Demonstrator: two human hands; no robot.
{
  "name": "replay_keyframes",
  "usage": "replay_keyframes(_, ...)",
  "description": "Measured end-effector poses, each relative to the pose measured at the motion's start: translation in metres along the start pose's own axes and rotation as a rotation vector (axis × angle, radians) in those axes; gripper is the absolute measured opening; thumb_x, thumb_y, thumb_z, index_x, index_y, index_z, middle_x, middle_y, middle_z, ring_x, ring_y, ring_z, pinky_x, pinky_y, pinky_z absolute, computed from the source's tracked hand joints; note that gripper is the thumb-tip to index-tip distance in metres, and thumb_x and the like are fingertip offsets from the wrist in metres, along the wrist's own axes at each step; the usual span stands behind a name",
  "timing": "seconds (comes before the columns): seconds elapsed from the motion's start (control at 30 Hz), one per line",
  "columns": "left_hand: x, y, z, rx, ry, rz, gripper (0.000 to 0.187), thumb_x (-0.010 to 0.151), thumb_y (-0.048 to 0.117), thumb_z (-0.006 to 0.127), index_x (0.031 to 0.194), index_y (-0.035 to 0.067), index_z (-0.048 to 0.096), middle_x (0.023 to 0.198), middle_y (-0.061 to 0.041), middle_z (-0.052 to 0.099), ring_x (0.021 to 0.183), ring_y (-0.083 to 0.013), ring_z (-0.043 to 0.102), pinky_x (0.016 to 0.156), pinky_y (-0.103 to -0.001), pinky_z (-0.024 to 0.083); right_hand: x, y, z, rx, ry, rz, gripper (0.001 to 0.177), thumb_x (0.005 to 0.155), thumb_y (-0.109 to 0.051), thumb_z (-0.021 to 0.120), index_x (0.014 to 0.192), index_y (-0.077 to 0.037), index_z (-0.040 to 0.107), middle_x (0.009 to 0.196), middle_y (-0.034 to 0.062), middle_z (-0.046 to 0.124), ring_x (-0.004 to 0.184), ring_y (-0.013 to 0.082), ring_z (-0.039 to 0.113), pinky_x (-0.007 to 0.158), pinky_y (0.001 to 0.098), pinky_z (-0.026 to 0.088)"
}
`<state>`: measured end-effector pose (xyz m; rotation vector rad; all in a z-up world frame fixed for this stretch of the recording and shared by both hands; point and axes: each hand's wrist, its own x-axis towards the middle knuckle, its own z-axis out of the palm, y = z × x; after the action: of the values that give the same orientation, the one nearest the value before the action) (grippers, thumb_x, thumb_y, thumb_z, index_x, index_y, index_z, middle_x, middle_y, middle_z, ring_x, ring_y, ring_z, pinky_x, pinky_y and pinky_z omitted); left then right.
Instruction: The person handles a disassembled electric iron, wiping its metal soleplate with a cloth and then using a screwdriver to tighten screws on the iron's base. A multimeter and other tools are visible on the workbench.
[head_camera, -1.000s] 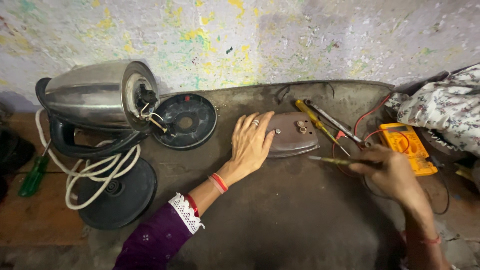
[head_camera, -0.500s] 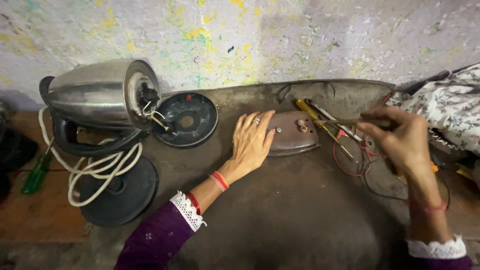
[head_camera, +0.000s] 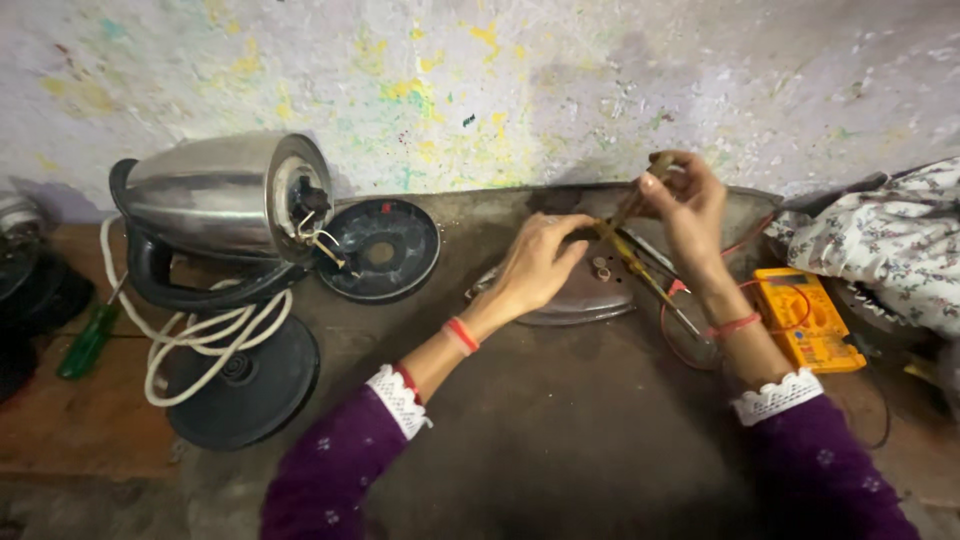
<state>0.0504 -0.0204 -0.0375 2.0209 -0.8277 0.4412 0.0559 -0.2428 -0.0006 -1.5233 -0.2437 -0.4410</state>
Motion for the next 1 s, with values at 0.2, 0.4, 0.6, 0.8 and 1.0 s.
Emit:
replay_keyframes(0.2, 0.018, -0.016, 0.037, -0.238, -0.038, -0.058, 0.028, 0.093, 0.013, 0.069, 0.118, 0.004, 0.074, 0.103, -0.015, 0.079, 0.092, -0.0265, 0.073, 0.088, -0.037, 0.054, -0.007, 0.017, -0.012, -0.008, 0.016, -0.073, 0.036, 0.105, -0.004, 0.061, 0.139, 0.003, 0.05, 0.108, 0.0131, 0.07, 0.094, 0.0222, 0.073, 0.083, 0.0376, 0.064)
replay_keyframes(0.4, 0.022, -0.025, 0.05, -0.476, -0.041, -0.139, 0.025, 0.092, 0.008, 0.071, 0.115, 0.002, 0.076, 0.099, -0.014, 0.081, 0.089, -0.0163, 0.078, 0.079, -0.03, 0.06, -0.009, 0.007, -0.015, -0.022, -0.027, -0.096, 0.043, 0.107, -0.005, 0.058, 0.148, 0.003, 0.048, 0.108, 0.0157, 0.071, 0.096, 0.0248, 0.074, 0.087, 0.04, 0.064)
replay_keyframes(0.6, 0.021, -0.024, 0.049, -0.443, -0.036, -0.185, 0.029, 0.085, 0.003, 0.075, 0.114, 0.002, 0.076, 0.095, -0.013, 0.081, 0.086, -0.0161, 0.077, 0.077, -0.03, 0.06, -0.012, 0.002, -0.009, -0.064, -0.078, -0.11, 0.045, 0.107, -0.005, 0.058, 0.149, 0.003, 0.046, 0.11, 0.0162, 0.071, 0.098, 0.0251, 0.074, 0.088, 0.0403, 0.063)
replay_keyframes(0.8, 0.021, -0.02, 0.045, -0.405, -0.039, -0.182, 0.027, 0.083, 0.004, 0.077, 0.11, 0.002, 0.077, 0.095, -0.012, 0.081, 0.088, -0.0166, 0.079, 0.078, -0.029, 0.06, -0.016, 0.0, -0.004, -0.033, -0.148, -0.129, 0.046, 0.108, -0.006, 0.057, 0.151, 0.002, 0.043, 0.114, 0.017, 0.069, 0.103, 0.0244, 0.072, 0.092, 0.0394, 0.062)
replay_keyframes(1.0, 0.021, -0.017, 0.041, -0.415, -0.037, -0.171, 0.021, 0.083, 0.005, 0.077, 0.104, 0.002, 0.078, 0.094, -0.011, 0.081, 0.088, -0.0175, 0.079, 0.079, -0.03, 0.06, -0.023, -0.016, 0.004, -0.099, -0.159, -0.167, 0.055, 0.105, -0.006, 0.058, 0.156, -0.002, 0.037, 0.115, 0.0176, 0.069, 0.103, 0.0232, 0.071, 0.092, 0.0376, 0.06)
